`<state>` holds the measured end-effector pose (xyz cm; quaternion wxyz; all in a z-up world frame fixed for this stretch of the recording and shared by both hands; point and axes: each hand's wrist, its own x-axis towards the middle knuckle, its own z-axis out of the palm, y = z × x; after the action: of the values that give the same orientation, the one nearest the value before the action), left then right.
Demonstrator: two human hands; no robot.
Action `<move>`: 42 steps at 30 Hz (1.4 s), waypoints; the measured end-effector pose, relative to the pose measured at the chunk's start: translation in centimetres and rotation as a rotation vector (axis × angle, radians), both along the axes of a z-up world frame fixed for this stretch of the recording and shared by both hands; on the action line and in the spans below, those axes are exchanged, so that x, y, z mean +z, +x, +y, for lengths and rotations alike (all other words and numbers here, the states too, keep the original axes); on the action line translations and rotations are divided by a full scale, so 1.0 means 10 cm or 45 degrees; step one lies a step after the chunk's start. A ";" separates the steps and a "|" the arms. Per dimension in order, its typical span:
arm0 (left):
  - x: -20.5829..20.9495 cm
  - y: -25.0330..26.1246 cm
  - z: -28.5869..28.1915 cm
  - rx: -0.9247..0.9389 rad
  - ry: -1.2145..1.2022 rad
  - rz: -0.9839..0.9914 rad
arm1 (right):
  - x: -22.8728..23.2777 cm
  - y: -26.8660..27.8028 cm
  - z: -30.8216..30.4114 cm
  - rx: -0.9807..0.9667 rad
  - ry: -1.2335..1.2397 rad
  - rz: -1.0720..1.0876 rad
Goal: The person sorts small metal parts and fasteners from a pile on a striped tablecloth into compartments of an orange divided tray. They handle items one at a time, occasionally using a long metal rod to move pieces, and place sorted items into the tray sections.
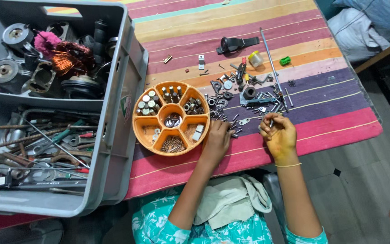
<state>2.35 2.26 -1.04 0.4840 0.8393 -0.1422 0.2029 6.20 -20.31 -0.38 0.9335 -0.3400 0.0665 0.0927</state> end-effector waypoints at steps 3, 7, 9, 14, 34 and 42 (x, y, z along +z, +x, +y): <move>0.00 -0.01 0.02 -0.048 -0.013 0.012 | -0.07 -0.03 0.08 -0.100 -0.284 0.008; 0.00 0.02 -0.01 -0.086 -0.038 0.079 | -0.13 -0.18 0.36 -0.187 -1.279 -0.280; 0.03 0.04 -0.01 -0.116 -0.012 0.044 | -0.08 -0.22 0.45 -0.130 -1.418 -0.502; 0.01 0.06 0.00 -0.137 0.038 0.096 | 0.07 -0.32 0.39 0.185 -1.830 -0.626; -0.01 0.34 -0.14 -0.169 0.235 0.154 | 0.15 -0.36 0.28 0.194 -2.133 -0.683; -0.13 -0.02 -0.16 -0.252 -0.320 0.083 | -0.17 -0.30 0.34 -0.008 -1.302 -0.782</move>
<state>2.14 0.64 -2.37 0.6073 0.7600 -0.1818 0.1431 3.19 -16.87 -2.05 0.6282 -0.7573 -0.1692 -0.0565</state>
